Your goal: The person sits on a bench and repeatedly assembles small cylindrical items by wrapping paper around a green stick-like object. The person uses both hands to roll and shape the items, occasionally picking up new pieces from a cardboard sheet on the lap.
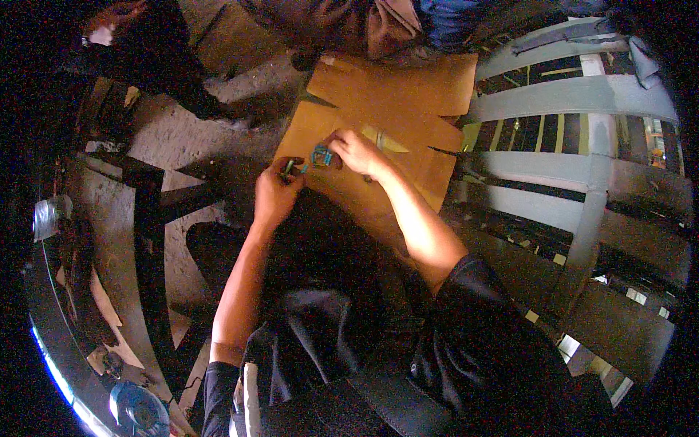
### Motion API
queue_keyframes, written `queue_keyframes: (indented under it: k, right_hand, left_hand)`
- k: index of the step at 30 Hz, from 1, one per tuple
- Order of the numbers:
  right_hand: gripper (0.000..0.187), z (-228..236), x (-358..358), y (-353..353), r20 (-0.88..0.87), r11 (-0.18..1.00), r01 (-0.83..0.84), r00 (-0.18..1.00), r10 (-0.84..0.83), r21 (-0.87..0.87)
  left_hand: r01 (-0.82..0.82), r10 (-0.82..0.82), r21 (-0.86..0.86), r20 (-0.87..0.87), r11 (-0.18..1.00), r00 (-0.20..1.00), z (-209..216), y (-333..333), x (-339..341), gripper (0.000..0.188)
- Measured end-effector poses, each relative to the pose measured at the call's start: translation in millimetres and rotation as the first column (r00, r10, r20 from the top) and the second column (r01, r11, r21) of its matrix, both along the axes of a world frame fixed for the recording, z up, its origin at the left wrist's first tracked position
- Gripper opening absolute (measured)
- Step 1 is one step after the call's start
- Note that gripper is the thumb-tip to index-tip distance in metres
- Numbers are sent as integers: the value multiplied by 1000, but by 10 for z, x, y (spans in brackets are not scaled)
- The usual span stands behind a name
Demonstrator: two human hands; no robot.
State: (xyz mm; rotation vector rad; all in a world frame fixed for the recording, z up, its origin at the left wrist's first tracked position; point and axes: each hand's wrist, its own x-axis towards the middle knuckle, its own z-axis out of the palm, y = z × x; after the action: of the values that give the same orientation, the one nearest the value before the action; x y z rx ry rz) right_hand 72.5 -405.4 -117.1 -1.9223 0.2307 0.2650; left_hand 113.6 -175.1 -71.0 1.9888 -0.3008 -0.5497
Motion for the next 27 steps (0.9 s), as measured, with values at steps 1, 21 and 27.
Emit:
queue_keyframes:
  k: [1,21,27]
  right_hand:
    - [22,-13,11,12,-16,1000,-12,1000,12,-12]
    - [15,306,-105,113,-130,998,-17,991,25,60]
    - [17,69,-31,98,-115,905,-185,982,152,-383]
  left_hand:
    - [25,-25,38,0,999,1000,21,-78,10,29]
    - [64,-68,40,121,997,990,-50,-331,-68,33]
    - [34,-60,199,128,979,990,171,144,-48,34]
